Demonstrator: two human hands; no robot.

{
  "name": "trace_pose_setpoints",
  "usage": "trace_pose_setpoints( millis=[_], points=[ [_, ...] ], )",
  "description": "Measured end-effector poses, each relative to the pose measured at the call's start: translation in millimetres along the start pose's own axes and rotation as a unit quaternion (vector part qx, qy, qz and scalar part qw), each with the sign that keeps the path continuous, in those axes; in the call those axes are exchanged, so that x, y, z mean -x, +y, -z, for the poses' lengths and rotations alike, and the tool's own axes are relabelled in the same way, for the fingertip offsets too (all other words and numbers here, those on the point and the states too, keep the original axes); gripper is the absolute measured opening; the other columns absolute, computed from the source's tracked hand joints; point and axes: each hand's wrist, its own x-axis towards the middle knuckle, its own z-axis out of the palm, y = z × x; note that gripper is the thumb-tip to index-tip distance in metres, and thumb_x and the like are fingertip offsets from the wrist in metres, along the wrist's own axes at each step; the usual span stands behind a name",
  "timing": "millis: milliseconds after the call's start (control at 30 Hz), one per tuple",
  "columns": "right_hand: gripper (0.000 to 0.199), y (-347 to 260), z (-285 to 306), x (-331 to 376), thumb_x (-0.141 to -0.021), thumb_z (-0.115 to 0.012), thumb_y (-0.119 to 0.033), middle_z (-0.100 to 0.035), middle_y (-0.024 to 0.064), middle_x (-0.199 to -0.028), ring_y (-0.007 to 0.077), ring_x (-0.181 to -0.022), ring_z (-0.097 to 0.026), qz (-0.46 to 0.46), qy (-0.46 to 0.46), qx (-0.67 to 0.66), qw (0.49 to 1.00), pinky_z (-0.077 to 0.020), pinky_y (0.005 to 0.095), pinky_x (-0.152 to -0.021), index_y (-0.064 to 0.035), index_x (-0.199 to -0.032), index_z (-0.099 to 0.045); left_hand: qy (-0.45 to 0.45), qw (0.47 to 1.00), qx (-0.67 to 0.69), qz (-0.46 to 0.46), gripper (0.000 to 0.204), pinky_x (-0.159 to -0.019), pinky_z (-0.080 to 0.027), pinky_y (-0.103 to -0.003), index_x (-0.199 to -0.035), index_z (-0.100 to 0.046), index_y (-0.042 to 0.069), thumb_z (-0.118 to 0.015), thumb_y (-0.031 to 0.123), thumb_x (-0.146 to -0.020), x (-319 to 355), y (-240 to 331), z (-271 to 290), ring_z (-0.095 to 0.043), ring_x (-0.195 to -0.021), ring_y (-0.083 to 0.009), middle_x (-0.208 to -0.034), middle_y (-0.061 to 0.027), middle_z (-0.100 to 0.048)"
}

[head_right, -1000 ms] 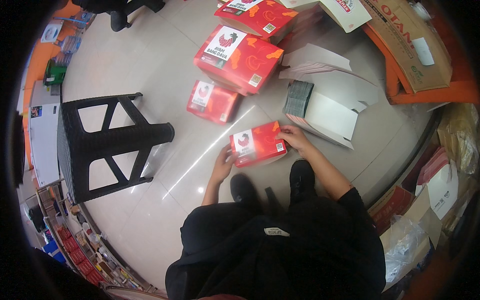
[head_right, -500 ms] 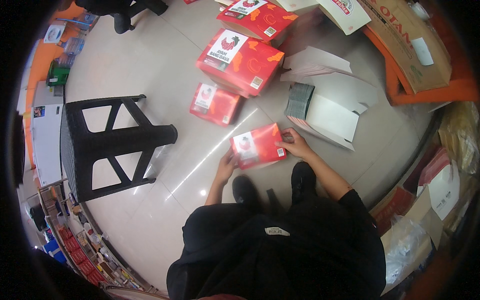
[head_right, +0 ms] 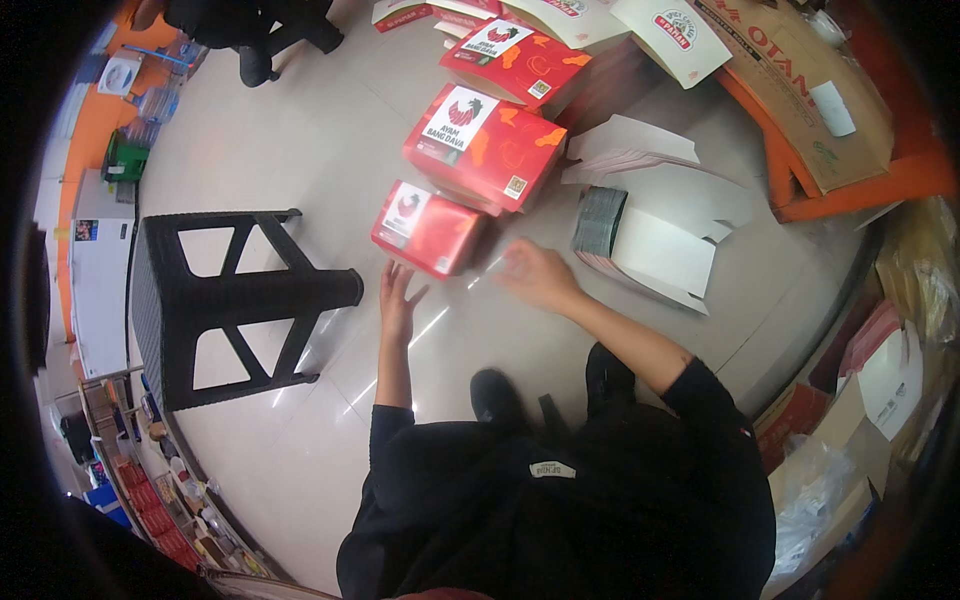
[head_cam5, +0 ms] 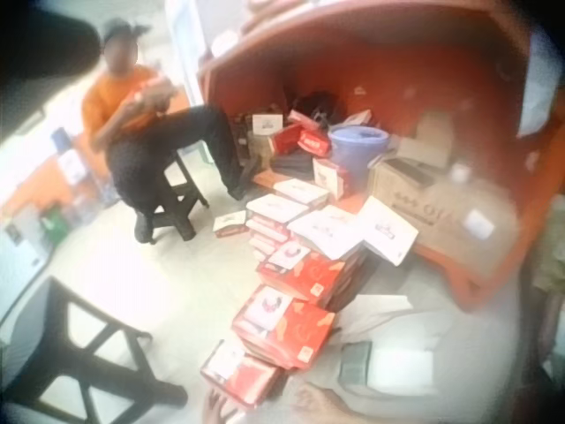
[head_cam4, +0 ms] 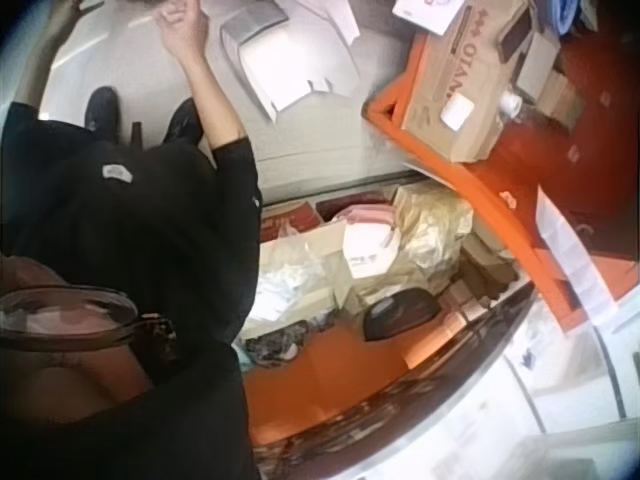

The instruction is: The person sits on the floor and repeatedly assembles small red and white cardboard boxes by folding flaps and inserting green inserts. The person stacks completed boxes nearby while another person works in the background.

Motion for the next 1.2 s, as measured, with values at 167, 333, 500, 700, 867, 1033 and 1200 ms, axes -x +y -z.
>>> trace_pose_setpoints(
  millis=[167, 333, 500, 700, 867, 1033, 1200],
  points=[
    [0.036, 62, 94, 20, -0.072, -0.076, -0.030, -0.052, 0.0027, -0.065, 0.0114, -0.064, -0.053, -0.068, 0.330, 0.067, 0.939, -0.0451, 0.0242, -0.058, -0.0044, -0.079, -0.052, -0.013, 0.999, -0.037, -0.001, 0.061, -0.093, -0.041, -0.042, -0.138, -0.024, 0.005, -0.053, 0.028, -0.089, -10, 2, -16, -0.041, -0.120, -0.0233, -0.135, -0.0114, -0.037],
    [0.036, 114, 129, 29, -0.078, -0.070, -0.036, -0.053, 0.0021, -0.060, 0.0100, -0.055, -0.048, -0.202, 0.182, -0.001, 0.962, -0.0409, 0.0242, -0.053, -0.0040, -0.074, -0.054, -0.003, 1.000, -0.011, 0.020, 0.059, -0.093, -0.041, -0.040, -0.137, -0.028, 0.005, -0.054, 0.028, -0.089, -1, -1, -20, -0.040, -0.122, -0.0246, -0.138, -0.0149, -0.034],
    [0.020, 99, 131, 46, -0.074, -0.067, -0.017, -0.055, 0.0085, -0.059, 0.0149, -0.051, -0.051, -0.102, 0.202, 0.168, 0.960, -0.0420, 0.0269, -0.051, -0.0037, -0.066, -0.055, 0.123, 0.984, -0.115, -0.052, 0.042, -0.087, -0.042, -0.034, -0.125, -0.041, 0.005, -0.051, 0.022, -0.089, 20, -32, -20, -0.048, -0.112, -0.0195, -0.124, -0.0101, -0.046],
    [0.012, -12, 60, 84, -0.073, -0.063, -0.010, -0.055, 0.0114, -0.062, 0.0264, -0.055, -0.055, 0.123, 0.105, 0.154, 0.975, -0.0435, 0.0350, -0.053, -0.0031, -0.067, -0.055, -0.313, 0.948, -0.019, -0.057, 0.050, -0.091, -0.040, -0.034, -0.129, -0.040, 0.007, -0.060, 0.015, -0.083, 80, 5, -113, -0.047, -0.112, -0.0221, -0.124, -0.0087, -0.044],
    [0.019, -45, 45, 87, -0.077, -0.068, -0.021, -0.065, 0.0100, -0.088, 0.0261, -0.080, -0.061, 0.142, -0.148, 0.046, 0.978, -0.0487, 0.0374, -0.070, -0.0072, -0.090, -0.063, -0.261, 0.964, -0.049, 0.000, 0.063, -0.100, -0.032, -0.032, -0.135, -0.032, 0.004, -0.060, 0.017, -0.080, 89, -31, -108, -0.040, -0.118, -0.0234, -0.128, -0.0121, -0.040],
    [0.011, 20, 141, 97, -0.087, -0.057, -0.016, -0.058, -0.0024, -0.078, 0.0060, -0.069, -0.052, -0.073, 0.047, -0.132, 0.988, -0.0415, 0.0202, -0.059, -0.0062, -0.088, -0.062, -0.142, 0.977, 0.029, 0.153, 0.056, -0.084, -0.043, -0.029, -0.128, -0.039, 0.001, -0.049, 0.021, -0.077, 76, -69, -50, -0.052, -0.099, -0.0184, -0.110, -0.0100, -0.053],
    [0.042, 37, 96, 110, -0.087, -0.059, -0.036, -0.055, 0.0001, -0.097, 0.0081, -0.077, -0.051, -0.273, -0.108, -0.367, 0.883, -0.0418, 0.0210, -0.060, -0.0093, -0.119, -0.050, -0.146, 0.971, 0.043, 0.182, 0.053, -0.083, -0.044, -0.029, -0.125, -0.043, 0.001, -0.051, 0.022, -0.076, 74, -79, -48, -0.053, -0.096, -0.0182, -0.107, -0.0097, -0.053]
  ],
)
